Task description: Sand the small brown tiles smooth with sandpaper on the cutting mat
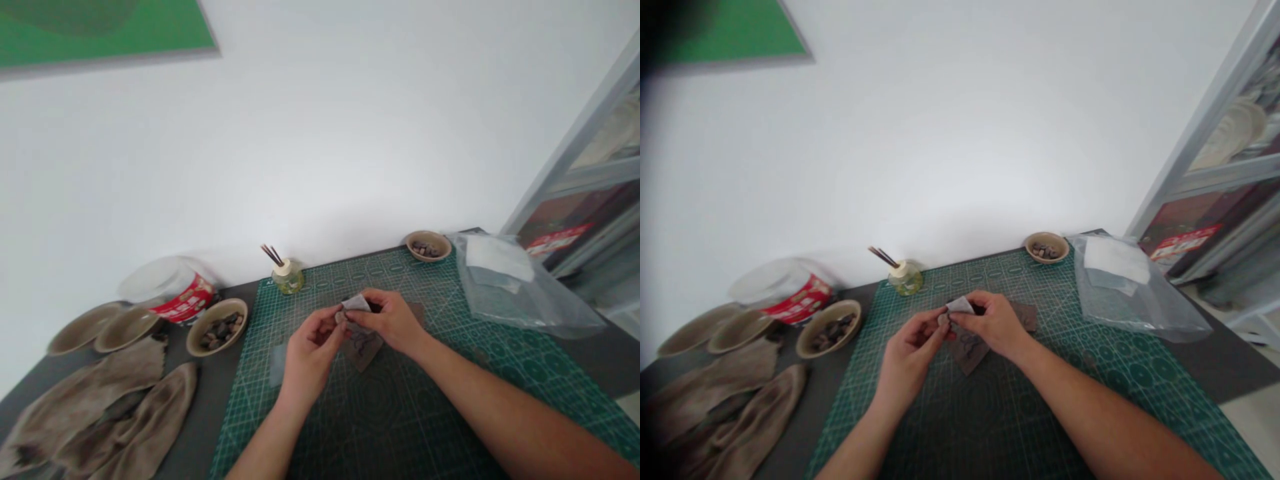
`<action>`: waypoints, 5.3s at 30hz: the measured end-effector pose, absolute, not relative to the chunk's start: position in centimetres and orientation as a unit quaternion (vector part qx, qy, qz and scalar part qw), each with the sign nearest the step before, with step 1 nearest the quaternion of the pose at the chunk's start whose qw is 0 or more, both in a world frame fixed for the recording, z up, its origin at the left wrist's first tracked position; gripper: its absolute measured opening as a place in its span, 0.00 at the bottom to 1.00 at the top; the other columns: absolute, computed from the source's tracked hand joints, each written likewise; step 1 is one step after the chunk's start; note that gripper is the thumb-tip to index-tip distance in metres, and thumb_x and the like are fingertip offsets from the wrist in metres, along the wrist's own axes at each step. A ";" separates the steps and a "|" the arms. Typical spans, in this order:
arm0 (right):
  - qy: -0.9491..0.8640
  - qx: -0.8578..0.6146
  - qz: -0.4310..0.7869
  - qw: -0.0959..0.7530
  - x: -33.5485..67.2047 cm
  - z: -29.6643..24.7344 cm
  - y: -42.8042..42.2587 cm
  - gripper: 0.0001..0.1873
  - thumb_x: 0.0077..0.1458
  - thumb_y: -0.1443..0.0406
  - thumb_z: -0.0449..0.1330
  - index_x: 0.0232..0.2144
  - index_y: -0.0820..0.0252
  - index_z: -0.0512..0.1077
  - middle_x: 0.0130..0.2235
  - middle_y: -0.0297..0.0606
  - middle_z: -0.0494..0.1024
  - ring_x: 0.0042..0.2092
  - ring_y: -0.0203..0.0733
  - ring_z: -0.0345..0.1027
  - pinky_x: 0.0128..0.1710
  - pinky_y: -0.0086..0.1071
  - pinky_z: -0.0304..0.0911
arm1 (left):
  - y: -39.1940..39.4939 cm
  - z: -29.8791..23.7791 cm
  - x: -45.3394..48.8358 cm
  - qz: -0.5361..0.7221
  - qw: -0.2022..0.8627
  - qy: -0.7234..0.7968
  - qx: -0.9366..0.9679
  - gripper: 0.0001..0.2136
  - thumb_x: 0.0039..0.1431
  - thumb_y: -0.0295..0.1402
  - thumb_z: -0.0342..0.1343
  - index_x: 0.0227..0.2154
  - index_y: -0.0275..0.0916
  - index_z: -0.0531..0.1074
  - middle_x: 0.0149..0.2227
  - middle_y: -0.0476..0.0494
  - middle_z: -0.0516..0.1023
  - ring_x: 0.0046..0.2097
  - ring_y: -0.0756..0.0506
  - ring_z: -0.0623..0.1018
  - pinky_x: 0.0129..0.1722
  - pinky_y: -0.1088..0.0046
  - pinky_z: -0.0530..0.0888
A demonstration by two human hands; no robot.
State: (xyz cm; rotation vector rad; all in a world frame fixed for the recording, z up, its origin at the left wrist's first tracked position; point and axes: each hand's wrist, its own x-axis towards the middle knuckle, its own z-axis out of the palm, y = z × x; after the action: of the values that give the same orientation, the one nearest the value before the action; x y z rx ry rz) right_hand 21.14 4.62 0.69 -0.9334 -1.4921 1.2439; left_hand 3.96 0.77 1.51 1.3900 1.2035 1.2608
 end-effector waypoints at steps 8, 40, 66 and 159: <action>-0.690 -0.344 0.426 0.474 21.6 0.9 4.1 0.09 0.54 0.63 0.63 0.37 0.57 0.79 0.38 0.37 0.79 0.41 0.41 0.72 0.42 0.32 0.65 | 1.2 0.8 3.3 0.445 0.312 0.503 0.672 0.11 0.60 0.37 0.55 0.42 0.41 0.77 0.32 0.45 0.76 0.33 0.47 0.75 0.34 0.72 0.71; -0.766 -0.324 0.345 0.435 22.1 1.4 3.2 0.08 0.55 0.65 0.63 0.38 0.55 0.79 0.39 0.36 0.77 0.41 0.38 0.71 0.42 0.31 0.65 | 1.1 0.5 3.6 0.449 0.517 0.404 0.606 0.04 0.56 0.32 0.55 0.33 0.41 0.66 0.25 0.52 0.73 0.25 0.48 0.76 0.27 0.72 0.72; -0.771 -0.334 0.295 0.454 22.0 1.7 2.6 0.12 0.55 0.68 0.63 0.41 0.53 0.79 0.34 0.34 0.74 0.36 0.35 0.70 0.35 0.28 0.64 | 0.7 0.5 3.9 0.461 0.529 0.370 0.608 0.05 0.62 0.32 0.52 0.37 0.40 0.61 0.25 0.54 0.71 0.25 0.49 0.75 0.27 0.72 0.73; -0.766 -0.369 0.225 0.476 21.1 0.7 2.2 0.14 0.56 0.68 0.60 0.44 0.52 0.78 0.40 0.37 0.77 0.41 0.39 0.72 0.43 0.32 0.67 | 1.2 0.5 3.1 0.436 0.335 0.497 0.671 0.06 0.55 0.35 0.58 0.27 0.38 0.70 0.25 0.52 0.71 0.28 0.51 0.69 0.28 0.77 0.64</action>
State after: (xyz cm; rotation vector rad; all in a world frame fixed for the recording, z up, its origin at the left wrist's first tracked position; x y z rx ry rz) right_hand 21.13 2.20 0.72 -0.9010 -1.8711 0.5506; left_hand 3.10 1.21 0.49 1.7513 1.2955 1.1373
